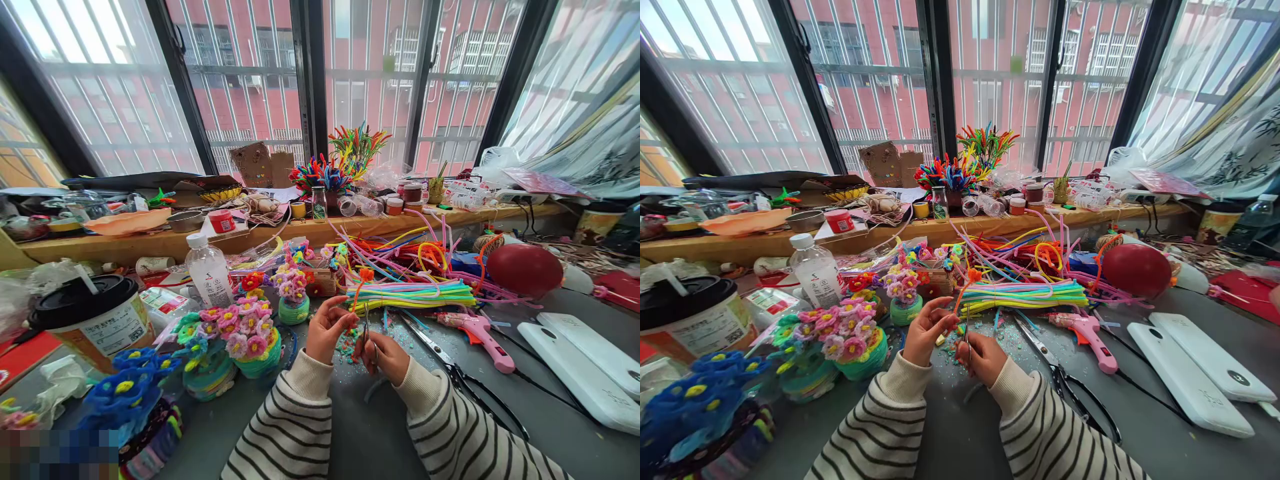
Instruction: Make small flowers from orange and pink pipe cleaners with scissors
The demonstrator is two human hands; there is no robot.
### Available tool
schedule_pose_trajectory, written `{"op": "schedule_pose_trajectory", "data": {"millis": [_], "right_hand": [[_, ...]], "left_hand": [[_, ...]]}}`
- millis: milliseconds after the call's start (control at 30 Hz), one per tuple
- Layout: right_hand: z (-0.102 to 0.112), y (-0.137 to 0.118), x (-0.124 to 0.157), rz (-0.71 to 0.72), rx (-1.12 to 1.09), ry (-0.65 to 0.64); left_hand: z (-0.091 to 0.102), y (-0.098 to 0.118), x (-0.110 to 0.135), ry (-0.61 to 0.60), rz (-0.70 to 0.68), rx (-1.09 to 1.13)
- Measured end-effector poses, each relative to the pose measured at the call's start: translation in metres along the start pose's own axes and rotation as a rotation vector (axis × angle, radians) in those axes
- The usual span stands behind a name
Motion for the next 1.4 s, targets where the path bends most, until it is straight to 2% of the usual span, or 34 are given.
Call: {"op": "schedule_pose_trajectory", "data": {"millis": [200, 467, 700, 933, 1167, 1400], "right_hand": [[-0.001, 0.000, 0.002, 0.033, 0.049, -0.057], [0.009, -0.009, 0.001, 0.161, 0.234, -0.088], [0.019, -0.024, 0.001, 0.141, 0.268, -0.113], [0.022, -0.024, 0.001, 0.099, 0.243, -0.156], [0.018, -0.021, 0.001, 0.112, 0.229, -0.097], [0.012, -0.017, 0.000, 0.111, 0.253, 0.048]], "left_hand": [[-0.002, 0.002, 0.002, -0.067, -0.015, 0.025], [-0.003, -0.001, 0.003, -0.141, 0.025, 0.031], [-0.005, -0.002, 0.004, -0.175, 0.058, 0.033], [-0.004, -0.001, 0.005, -0.210, 0.029, 0.027], [-0.005, -0.002, 0.005, -0.228, 0.010, 0.032], [-0.003, -0.004, 0.004, -0.205, -0.006, 0.030]]}}
Point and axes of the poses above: each hand's wrist, its own x-axis away from the middle knuckle, its own z-axis out of the back of the hand, y = z × x, the point moved 1 cm from there along -x, towards the middle knuckle, and after that the axes turned 12 degrees about y, right-handed, at the moved point
